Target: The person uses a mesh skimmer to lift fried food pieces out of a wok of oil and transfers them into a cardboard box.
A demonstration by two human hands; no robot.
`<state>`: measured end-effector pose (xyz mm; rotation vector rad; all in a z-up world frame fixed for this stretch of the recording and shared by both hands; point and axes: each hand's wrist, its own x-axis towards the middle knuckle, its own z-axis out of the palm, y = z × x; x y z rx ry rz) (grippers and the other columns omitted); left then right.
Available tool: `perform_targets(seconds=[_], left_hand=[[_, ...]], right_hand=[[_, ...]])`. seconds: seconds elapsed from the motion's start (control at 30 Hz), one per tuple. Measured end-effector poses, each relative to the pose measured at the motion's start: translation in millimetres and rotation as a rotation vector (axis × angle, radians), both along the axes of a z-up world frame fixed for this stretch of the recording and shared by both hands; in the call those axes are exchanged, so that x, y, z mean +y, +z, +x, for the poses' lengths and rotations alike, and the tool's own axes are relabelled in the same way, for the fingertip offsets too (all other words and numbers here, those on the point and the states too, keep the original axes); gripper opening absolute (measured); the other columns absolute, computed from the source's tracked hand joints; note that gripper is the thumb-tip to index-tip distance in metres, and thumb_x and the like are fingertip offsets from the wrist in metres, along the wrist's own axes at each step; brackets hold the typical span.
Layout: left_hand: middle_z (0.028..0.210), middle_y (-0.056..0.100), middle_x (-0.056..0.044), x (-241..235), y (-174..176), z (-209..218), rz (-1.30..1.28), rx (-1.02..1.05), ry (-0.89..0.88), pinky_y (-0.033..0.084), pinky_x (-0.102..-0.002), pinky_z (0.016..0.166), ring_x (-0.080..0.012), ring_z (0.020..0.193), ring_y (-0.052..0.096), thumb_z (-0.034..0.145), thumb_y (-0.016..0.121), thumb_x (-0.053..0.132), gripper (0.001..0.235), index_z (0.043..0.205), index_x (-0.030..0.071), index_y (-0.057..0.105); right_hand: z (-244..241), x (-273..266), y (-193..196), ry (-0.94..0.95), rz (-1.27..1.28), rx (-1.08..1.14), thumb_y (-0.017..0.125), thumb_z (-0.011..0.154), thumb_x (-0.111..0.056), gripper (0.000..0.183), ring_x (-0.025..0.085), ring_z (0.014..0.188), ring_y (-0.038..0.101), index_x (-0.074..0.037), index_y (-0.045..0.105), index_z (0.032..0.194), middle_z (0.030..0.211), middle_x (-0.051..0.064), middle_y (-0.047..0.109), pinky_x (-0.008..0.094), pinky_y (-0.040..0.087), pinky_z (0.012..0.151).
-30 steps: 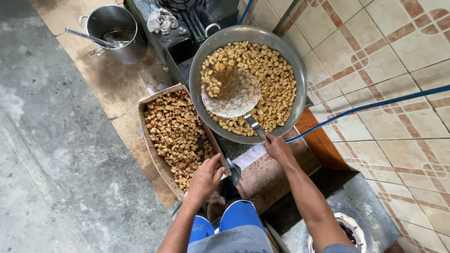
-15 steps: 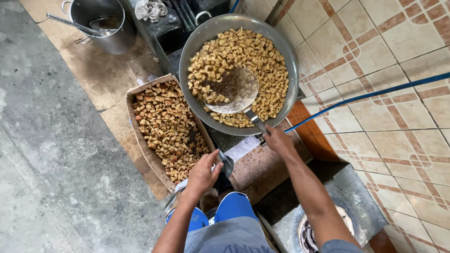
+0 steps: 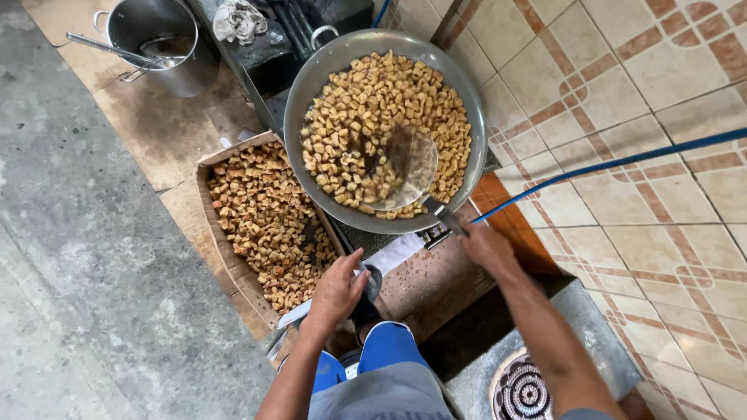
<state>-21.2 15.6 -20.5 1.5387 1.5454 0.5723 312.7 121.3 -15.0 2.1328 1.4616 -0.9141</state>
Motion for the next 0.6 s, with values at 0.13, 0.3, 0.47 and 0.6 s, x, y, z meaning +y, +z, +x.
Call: perform_targets(seconds=[0.13, 0.3, 0.47, 0.6], left_hand=[[0.113, 0.069, -0.012, 7, 6, 6, -0.029, 0.013, 0.004, 0.055, -0.042, 0.088, -0.0292, 0.099, 0.069, 0.095, 0.066, 0.030, 0.053, 0.143, 0.010, 0.056], [0.115, 0.070, -0.011, 10, -1, 10, -0.034, 0.022, 0.025, 0.056, -0.041, 0.089, -0.0285, 0.100, 0.070, 0.094, 0.066, 0.032, 0.053, 0.142, 0.011, 0.056], [0.118, 0.068, -0.013, 20, 3, 25, -0.056, 0.055, -0.023, 0.055, -0.043, 0.089, -0.0289, 0.100, 0.070, 0.095, 0.065, 0.031, 0.054, 0.144, 0.010, 0.054], [0.115, 0.069, -0.013, 26, 11, 31, -0.022, 0.027, -0.042, 0.056, -0.042, 0.087, -0.0297, 0.100, 0.070, 0.094, 0.065, 0.029, 0.054, 0.142, 0.009, 0.055]], right_hand=[[54, -7, 55, 0.240, 0.139, -0.110, 0.059, 0.096, -0.040, 0.051, 0.038, 0.100, 0.073, -0.039, 0.055, 0.147, 0.109, 0.016, 0.077, 0.052, 0.057, 0.089], [90, -33, 22, 0.222, 0.147, -0.161, 0.061, 0.096, -0.045, 0.059, 0.040, 0.105, 0.072, -0.033, 0.049, 0.153, 0.111, 0.020, 0.076, 0.051, 0.056, 0.094], [98, -52, -36, 0.005, 0.219, 0.025, 0.065, 0.091, -0.046, 0.059, 0.042, 0.117, 0.066, -0.030, 0.056, 0.147, 0.124, 0.022, 0.070, 0.049, 0.053, 0.101], [134, -80, -45, -0.054, 0.416, 0.193, 0.070, 0.086, -0.045, 0.064, 0.041, 0.121, 0.064, -0.020, 0.059, 0.144, 0.130, 0.023, 0.067, 0.046, 0.050, 0.103]])
